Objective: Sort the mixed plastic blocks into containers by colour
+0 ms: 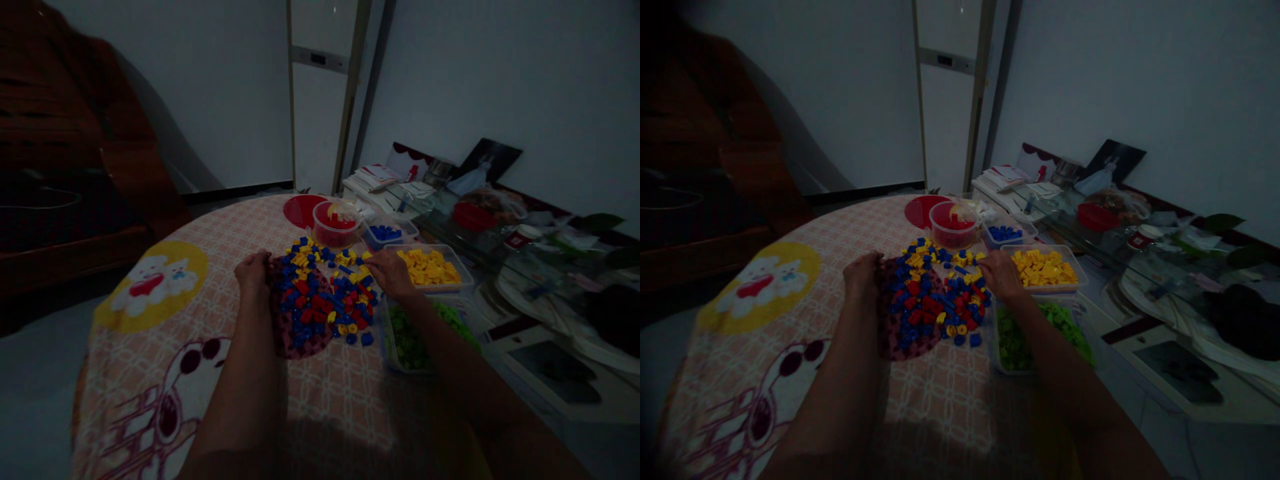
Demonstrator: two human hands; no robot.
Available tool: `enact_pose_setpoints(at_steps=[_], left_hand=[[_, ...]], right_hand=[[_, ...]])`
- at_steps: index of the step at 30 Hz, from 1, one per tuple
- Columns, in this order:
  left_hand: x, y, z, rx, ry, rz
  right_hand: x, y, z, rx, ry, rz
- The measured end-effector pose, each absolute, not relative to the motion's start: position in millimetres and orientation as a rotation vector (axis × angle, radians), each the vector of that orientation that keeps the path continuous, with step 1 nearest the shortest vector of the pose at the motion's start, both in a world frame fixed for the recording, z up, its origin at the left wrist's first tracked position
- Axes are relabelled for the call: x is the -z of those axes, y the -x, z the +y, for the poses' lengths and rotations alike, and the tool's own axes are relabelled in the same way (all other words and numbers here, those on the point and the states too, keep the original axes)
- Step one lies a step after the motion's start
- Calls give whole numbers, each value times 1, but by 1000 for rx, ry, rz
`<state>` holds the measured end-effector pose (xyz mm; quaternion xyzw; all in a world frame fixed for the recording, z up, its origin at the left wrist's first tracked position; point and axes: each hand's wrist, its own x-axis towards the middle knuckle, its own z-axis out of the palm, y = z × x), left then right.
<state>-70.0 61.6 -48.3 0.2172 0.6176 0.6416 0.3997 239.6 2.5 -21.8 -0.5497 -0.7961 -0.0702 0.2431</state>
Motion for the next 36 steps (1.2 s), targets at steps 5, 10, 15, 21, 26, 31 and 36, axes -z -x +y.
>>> enact_pose_setpoints(at_steps=[5,10,15,21,26,31,36], left_hand=[[46,70,60,-1617,-431,1418],[46,70,58,-1611,-431,1424],[45,71,58,-1613,-432,1418],[43,70,58,-1610,-424,1433],[47,71,60,-1606,-450,1435],[46,70,59,-1591,-464,1447],[48,71,60,-1609,-565,1527]], right_hand=[[15,-256,3,140,1528,-2000],[11,-266,3,-19,1551,-1788],[8,-277,3,135,1710,-1689],[8,-288,0,236,1997,-1637],[10,-277,5,179,1779,-1882],[10,-260,10,32,1568,-2137],[16,-250,15,-93,1551,-2373]])
